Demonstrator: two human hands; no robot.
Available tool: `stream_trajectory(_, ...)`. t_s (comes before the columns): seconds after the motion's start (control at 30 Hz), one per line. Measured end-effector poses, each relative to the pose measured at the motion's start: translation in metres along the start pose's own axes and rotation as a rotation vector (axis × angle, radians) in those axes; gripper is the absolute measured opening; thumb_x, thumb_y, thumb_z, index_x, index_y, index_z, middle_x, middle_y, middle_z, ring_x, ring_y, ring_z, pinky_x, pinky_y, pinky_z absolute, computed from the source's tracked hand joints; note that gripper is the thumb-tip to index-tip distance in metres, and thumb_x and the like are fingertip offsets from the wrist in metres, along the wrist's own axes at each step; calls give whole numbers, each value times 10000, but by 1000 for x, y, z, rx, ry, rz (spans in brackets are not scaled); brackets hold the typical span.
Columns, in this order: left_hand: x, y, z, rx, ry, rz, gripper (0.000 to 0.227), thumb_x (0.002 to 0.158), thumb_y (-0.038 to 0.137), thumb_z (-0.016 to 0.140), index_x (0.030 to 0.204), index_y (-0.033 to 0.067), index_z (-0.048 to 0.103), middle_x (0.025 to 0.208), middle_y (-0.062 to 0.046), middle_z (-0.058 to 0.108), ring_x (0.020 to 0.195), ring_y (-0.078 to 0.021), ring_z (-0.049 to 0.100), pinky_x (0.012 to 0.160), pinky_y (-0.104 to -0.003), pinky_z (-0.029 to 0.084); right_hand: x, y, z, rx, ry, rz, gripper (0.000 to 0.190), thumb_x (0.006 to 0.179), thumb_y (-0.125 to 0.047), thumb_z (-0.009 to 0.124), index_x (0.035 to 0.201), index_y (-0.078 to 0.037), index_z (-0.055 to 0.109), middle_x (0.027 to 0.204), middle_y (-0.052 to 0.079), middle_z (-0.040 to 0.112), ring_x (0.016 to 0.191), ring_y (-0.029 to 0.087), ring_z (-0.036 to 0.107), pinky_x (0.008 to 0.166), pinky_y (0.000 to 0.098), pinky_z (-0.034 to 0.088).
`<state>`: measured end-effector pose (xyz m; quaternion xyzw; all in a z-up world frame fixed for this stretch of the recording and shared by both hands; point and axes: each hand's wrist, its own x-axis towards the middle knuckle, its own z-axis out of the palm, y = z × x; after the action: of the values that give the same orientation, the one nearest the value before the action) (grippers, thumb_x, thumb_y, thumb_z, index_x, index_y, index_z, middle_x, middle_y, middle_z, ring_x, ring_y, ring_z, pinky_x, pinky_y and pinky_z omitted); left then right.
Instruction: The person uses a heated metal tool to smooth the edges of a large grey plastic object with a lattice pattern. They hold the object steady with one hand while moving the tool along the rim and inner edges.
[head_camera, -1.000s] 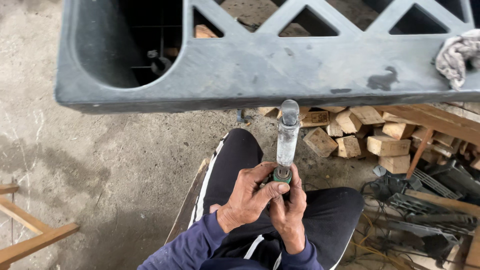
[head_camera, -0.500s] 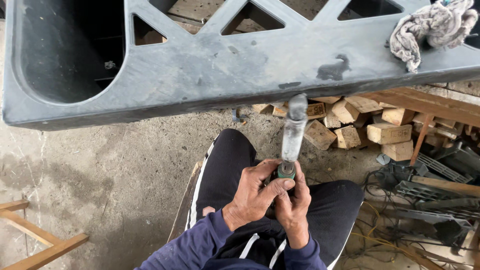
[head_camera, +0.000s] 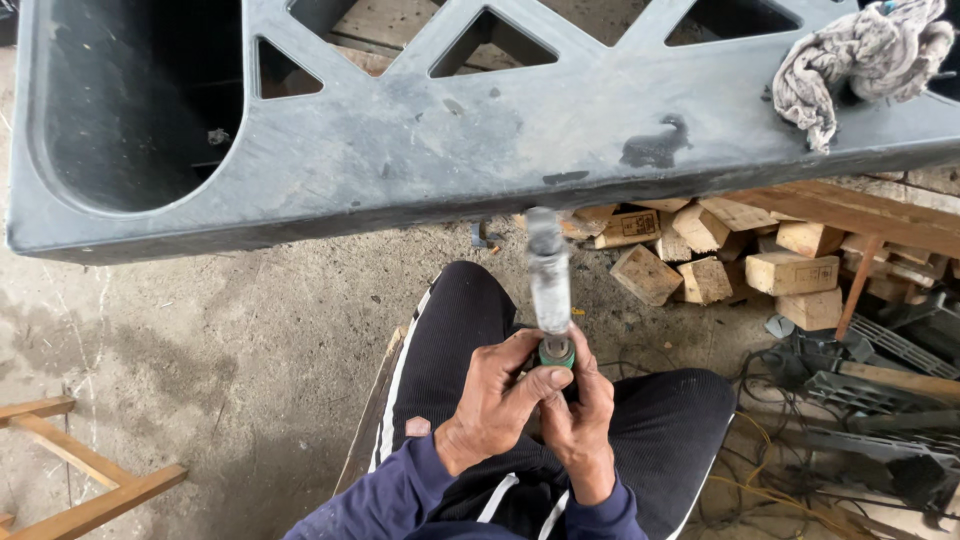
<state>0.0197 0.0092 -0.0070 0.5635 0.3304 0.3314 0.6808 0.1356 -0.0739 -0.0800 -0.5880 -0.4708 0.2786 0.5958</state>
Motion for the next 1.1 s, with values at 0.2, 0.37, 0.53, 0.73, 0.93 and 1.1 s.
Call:
stream_trajectory(0.2,-8,1,0,-37,13,24,425,992,342,702,1197,-29,680,999,-83,724,888,-135,711,751,-280,584,-5,-6,5,37,60,36,587,1014,-254,684,1485,36,492,1213,141,699,1034,180,690,915,304,559)
stream_trajectory(0.37,-8,0,0,-57,41,-40,417,976,349,721,1128,-39,696,887,-79,725,788,-120,681,665,-267,556,-3,-9,4,-33,-18,27,610,1008,-261,681,1503,33,478,1209,135,726,1063,181,710,942,309,564)
stream_trajectory(0.53,-13,0,3,-112,28,-18,443,981,369,697,1165,-34,674,915,-55,720,814,-93,688,688,-257,565,-6,-12,5,47,58,-14,576,1020,-241,684,1494,25,491,1347,191,658,1087,200,687,941,319,559)
stream_trajectory(0.73,-4,7,5,-66,15,-47,410,974,335,725,1125,-45,699,879,-94,728,773,-116,663,660,-267,550,0,-14,-4,-17,11,28,628,1000,-216,698,1511,60,459,1152,127,737,996,162,711,892,289,575)
stream_trajectory(0.93,5,16,16,-48,-17,33,418,985,346,718,1187,-19,698,1052,-118,733,913,-155,703,782,-288,584,-4,-8,-13,-11,108,21,616,997,-181,694,1505,71,455,1183,121,709,1044,159,689,935,286,555)
stream_trajectory(1.1,4,18,24,26,11,34,412,974,340,723,1169,-22,707,1004,-109,725,875,-146,697,743,-289,578,-6,-9,-16,68,124,68,625,998,-185,697,1510,76,453,1238,131,680,1089,173,667,953,307,551)
